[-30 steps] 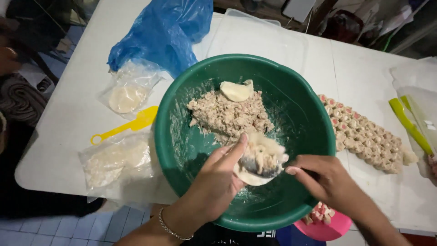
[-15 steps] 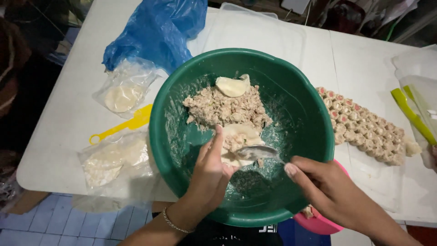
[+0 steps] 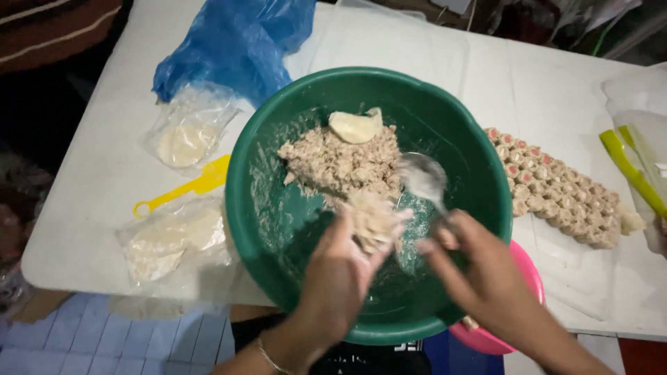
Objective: Preparing dumplings by scooping meat filling onto dough wrappers at a table.
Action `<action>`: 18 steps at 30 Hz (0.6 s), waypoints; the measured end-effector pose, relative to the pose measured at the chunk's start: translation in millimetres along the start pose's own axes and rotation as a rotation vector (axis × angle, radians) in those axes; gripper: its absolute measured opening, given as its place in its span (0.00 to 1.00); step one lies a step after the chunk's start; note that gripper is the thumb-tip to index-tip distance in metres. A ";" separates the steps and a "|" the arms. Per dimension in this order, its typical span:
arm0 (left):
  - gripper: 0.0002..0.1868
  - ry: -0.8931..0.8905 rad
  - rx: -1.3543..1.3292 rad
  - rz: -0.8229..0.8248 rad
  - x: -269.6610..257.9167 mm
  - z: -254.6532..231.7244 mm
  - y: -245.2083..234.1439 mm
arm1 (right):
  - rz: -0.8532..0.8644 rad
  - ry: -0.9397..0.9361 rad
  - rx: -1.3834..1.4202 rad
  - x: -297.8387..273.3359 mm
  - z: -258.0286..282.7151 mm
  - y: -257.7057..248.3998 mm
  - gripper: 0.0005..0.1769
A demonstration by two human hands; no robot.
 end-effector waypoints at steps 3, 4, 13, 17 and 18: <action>0.34 0.026 0.042 0.126 10.5 24.9 -4.8 | -0.084 -0.192 0.136 5.7 18.8 4.9 0.06; 0.35 0.171 0.431 0.268 5.9 21.8 2.1 | -0.090 -0.037 0.366 9.2 2.0 10.1 0.09; 0.37 0.995 1.150 0.745 -47.9 -13.3 41.1 | 0.040 -0.001 1.105 -3.0 -18.2 31.9 0.17; 0.28 1.309 1.301 0.820 -63.0 -8.2 55.5 | 0.017 -0.030 1.322 -4.2 -8.4 26.3 0.23; 0.28 1.306 1.302 0.820 -61.1 -8.4 56.0 | 0.017 -0.027 1.323 -4.6 -9.9 26.4 0.23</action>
Point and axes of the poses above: each hand's wrist, its own x-axis towards the middle knuckle, its own y-axis out of the palm, z = x × y, the point moved 7 cm from there along x, towards the middle knuckle, and after that the axes turned 4 degrees about -x, right-handed, at the moved point
